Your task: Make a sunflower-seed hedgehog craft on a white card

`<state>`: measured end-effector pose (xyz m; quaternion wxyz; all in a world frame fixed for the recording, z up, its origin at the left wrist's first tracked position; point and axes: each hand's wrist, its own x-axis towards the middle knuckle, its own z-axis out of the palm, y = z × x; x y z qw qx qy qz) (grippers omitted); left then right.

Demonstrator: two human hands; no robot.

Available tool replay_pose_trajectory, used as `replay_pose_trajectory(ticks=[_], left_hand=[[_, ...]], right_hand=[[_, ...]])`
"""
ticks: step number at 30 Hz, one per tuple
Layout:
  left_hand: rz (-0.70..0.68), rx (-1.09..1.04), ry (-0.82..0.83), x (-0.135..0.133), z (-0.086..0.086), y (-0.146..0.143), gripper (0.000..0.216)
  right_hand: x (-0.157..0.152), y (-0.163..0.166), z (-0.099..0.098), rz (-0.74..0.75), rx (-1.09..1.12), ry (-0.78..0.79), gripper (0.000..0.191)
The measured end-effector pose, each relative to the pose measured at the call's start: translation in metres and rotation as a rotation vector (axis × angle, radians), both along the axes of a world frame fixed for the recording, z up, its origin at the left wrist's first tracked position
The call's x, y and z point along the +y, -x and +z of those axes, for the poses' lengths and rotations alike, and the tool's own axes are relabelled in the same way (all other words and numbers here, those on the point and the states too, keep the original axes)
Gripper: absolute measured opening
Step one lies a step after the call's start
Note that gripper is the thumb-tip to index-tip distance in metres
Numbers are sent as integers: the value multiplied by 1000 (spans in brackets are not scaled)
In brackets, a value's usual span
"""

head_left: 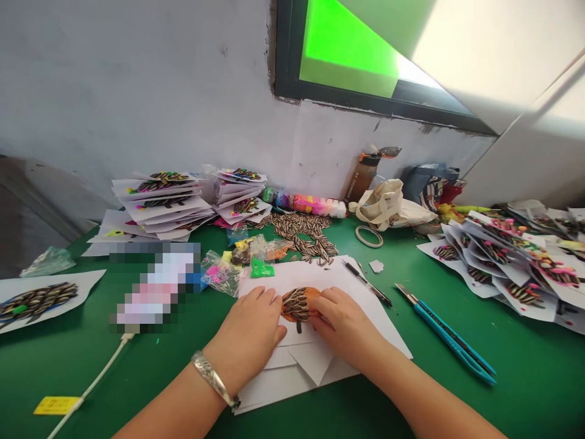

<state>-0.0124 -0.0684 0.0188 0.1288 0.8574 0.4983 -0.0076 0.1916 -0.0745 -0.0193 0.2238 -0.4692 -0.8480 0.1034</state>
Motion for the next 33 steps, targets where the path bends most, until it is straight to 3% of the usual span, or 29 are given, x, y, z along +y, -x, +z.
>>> replay_pose_trajectory(ticks=[14,21,33], left_hand=[[-3,-6,-6,1,-2,0,35],[-3,-5,-10,0,-3,0,35],[-2,13,-19,1,-2,0,38]], right_hand=[[4,3,-10,64,-31,-50,16],[5,2,-7,58,19,3,16],[16,-20,4,-201,63,153,19]])
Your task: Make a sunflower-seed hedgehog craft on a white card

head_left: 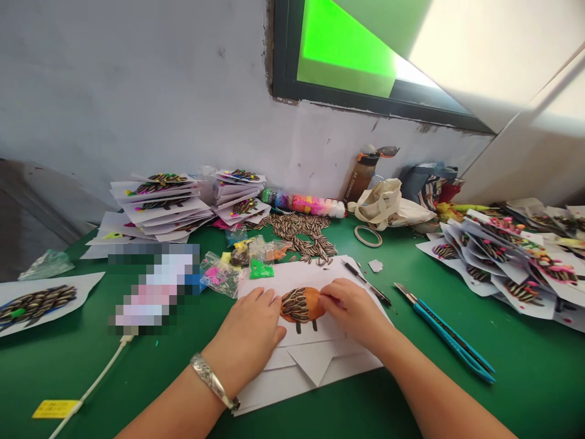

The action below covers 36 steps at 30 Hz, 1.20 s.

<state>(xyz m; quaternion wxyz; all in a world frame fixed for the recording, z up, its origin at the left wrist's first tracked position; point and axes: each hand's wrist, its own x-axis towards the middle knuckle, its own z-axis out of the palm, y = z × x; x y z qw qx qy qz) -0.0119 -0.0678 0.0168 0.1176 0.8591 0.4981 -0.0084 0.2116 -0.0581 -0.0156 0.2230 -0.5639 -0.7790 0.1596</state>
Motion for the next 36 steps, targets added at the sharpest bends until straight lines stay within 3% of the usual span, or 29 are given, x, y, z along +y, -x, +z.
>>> replay_pose_trajectory(ticks=[3,9,15,21,29,36], left_hand=[[5,4,-5,0,-1,0,38],[6,40,-9,-2,1,-3,36],[23,43,-3,-6,5,-4,33],[48,19,13,-7,6,-1,34],[45,19,18,-6,5,-3,38],[33,29,32,-5,8,-3,37]], right_hand=[[7,-10,-2,-70,1,51,21],[18,-17,-2,-72,-23,100,22],[48,-20,7,-105,-193,5,29],[77,-9,-3,-40,-378,-106,27],[85,-13,-19,-30,-415,-131,22],[72,-13,-6,-171,-399,-224,24]])
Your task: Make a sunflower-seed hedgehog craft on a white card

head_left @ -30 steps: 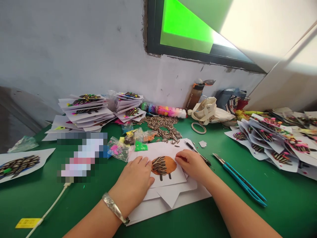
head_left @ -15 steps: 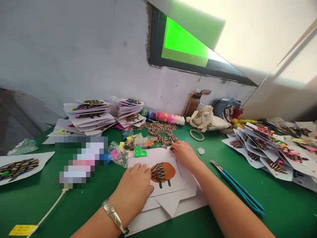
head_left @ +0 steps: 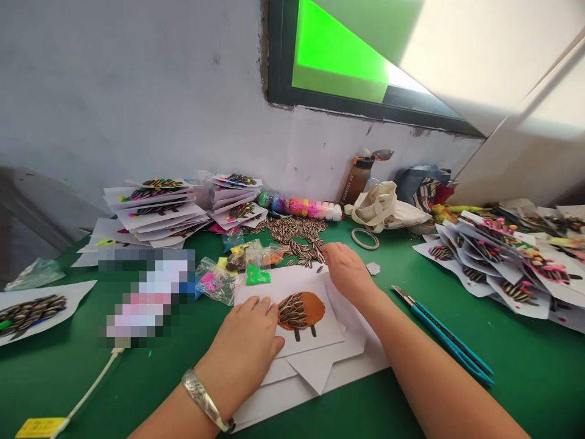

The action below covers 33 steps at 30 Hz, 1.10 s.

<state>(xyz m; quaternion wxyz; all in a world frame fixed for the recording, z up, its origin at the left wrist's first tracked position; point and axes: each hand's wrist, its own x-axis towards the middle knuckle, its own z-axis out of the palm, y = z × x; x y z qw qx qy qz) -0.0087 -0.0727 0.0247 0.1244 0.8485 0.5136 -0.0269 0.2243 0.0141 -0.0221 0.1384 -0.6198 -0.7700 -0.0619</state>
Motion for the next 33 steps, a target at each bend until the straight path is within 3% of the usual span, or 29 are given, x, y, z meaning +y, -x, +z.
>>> replay_pose_trajectory(ticks=[7,14,19,26,33], left_hand=[[3,0,3,1,0,1,39],[1,0,1,2,-3,1,41],[4,1,7,1,-3,1,41],[-4,-23,-9,0,-1,2,36],[1,-19,-7,0,-1,1,38]], right_hand=[[1,-5,-6,135,150,145,27],[10,-6,-10,92,194,153,20],[-6,-6,3,36,263,113,23],[-43,3,30,145,434,-67,24],[-66,9,18,217,587,49,21]])
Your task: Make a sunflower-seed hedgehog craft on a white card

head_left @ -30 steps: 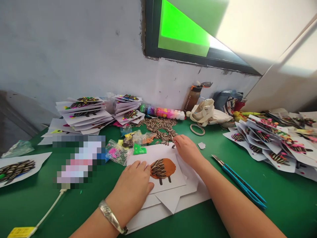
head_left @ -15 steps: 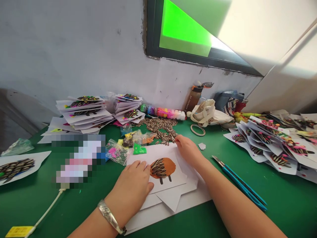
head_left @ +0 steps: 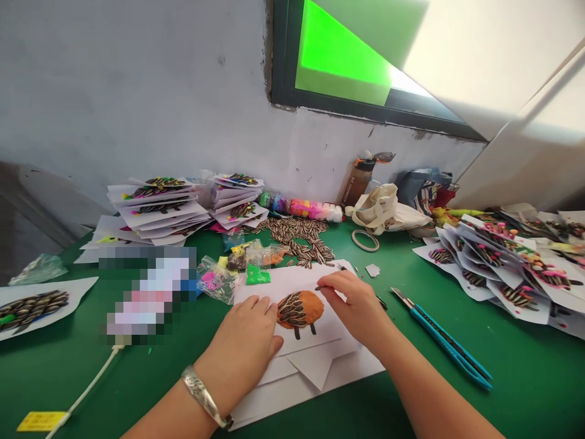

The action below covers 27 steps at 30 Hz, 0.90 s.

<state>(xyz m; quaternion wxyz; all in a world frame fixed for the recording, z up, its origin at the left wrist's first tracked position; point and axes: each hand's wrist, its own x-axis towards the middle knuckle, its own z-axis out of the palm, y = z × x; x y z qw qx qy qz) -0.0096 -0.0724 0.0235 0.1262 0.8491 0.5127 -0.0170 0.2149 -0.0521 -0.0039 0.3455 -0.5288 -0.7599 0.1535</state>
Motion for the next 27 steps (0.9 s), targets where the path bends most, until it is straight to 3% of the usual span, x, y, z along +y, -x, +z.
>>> replay_pose_trajectory(ticks=[8,27], left_hand=[[-14,16,-4,2,-2,0,36],[-2,30,29,1,-1,-2,37]], right_hand=[[17,15,-21,55,-19,174,24],[26,20,-36,52,-99,98,21]])
